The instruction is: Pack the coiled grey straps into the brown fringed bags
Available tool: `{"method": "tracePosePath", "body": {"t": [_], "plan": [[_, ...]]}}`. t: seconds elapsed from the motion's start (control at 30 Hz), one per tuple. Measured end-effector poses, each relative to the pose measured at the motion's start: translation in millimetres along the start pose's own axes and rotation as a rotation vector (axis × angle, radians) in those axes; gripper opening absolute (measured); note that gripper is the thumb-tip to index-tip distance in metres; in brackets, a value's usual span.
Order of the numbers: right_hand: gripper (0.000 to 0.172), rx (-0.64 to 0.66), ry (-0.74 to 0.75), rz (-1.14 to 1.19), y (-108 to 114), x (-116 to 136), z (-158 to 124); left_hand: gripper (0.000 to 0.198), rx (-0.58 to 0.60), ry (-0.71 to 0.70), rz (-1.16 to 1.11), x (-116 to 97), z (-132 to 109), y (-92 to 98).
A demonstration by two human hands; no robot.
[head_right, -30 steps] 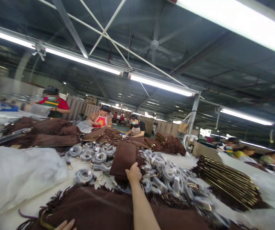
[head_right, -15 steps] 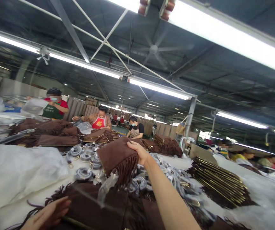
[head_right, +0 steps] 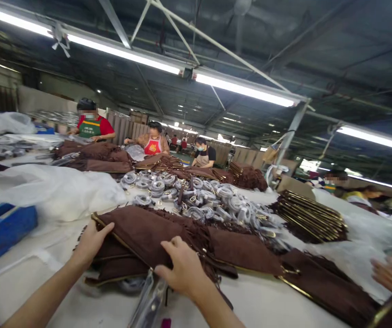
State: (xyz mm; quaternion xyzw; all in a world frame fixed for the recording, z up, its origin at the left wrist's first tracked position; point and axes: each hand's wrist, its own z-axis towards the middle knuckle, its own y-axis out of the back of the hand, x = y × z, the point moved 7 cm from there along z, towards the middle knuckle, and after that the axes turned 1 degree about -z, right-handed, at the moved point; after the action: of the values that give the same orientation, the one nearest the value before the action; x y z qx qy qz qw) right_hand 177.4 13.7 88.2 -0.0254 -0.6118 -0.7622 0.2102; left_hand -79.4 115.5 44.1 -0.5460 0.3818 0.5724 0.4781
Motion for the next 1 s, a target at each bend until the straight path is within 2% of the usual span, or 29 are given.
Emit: {"method": "tracePosePath", "body": {"t": [0.07,0.1,0.13,0.17,0.2,0.23,0.3,0.37,0.47,0.57,0.63,0.73,0.83,0.9,1.0], "plan": [[0.054,-0.006,0.069,-0.119,-14,12,-18,0.038,-0.043,-0.235,0.265,-26,-18,-1.5],[0.057,-0.026,0.074,-0.148,-19,14,-22,0.030,0.003,-0.376,0.450,-39,-33,-11.8],[0.059,-0.054,0.063,-0.166,-25,15,-24,0.023,0.095,-0.506,0.652,-48,-53,-27.7],[0.061,-0.084,0.048,-0.180,-30,14,-25,0.020,0.242,-0.579,0.830,-48,-74,-46.9],[0.063,-0.113,0.037,-0.196,-34,13,-24,0.019,0.401,-0.566,0.987,-41,-95,-64.2],[0.063,-0.138,0.030,-0.219,-39,12,-22,0.018,0.512,-0.520,1.115,-32,-113,-77.2],[0.060,-0.176,0.031,-0.283,-49,9,-19,0.023,0.518,-0.455,1.241,-24,-140,-92.4],[0.055,-0.203,0.058,-0.348,-56,6,-16,0.029,0.498,-0.434,1.282,-21,-156,-105.0],[0.050,-0.225,0.129,-0.412,-58,5,-15,0.041,0.487,-0.438,1.318,-21,-164,-116.8],[0.042,-0.201,0.198,-0.436,-51,8,-15,0.041,0.505,-0.449,1.325,-27,-160,-117.2],[0.033,-0.183,0.207,-0.429,-42,9,-16,0.036,0.487,-0.469,1.340,-35,-150,-109.1],[0.019,-0.171,0.177,-0.417,-30,8,-17,0.033,0.397,-0.480,1.388,-51,-133,-87.6],[0.011,-0.160,0.163,-0.408,-23,13,-18,0.027,0.401,-0.518,1.379,-57,-131,-78.1],[0.006,-0.153,0.157,-0.393,-20,17,-19,0.017,0.415,-0.548,1.327,-56,-139,-81.5],[0.007,-0.136,0.159,-0.360,-22,19,-20,0.019,0.393,-0.555,1.281,-46,-150,-93.3]]}}
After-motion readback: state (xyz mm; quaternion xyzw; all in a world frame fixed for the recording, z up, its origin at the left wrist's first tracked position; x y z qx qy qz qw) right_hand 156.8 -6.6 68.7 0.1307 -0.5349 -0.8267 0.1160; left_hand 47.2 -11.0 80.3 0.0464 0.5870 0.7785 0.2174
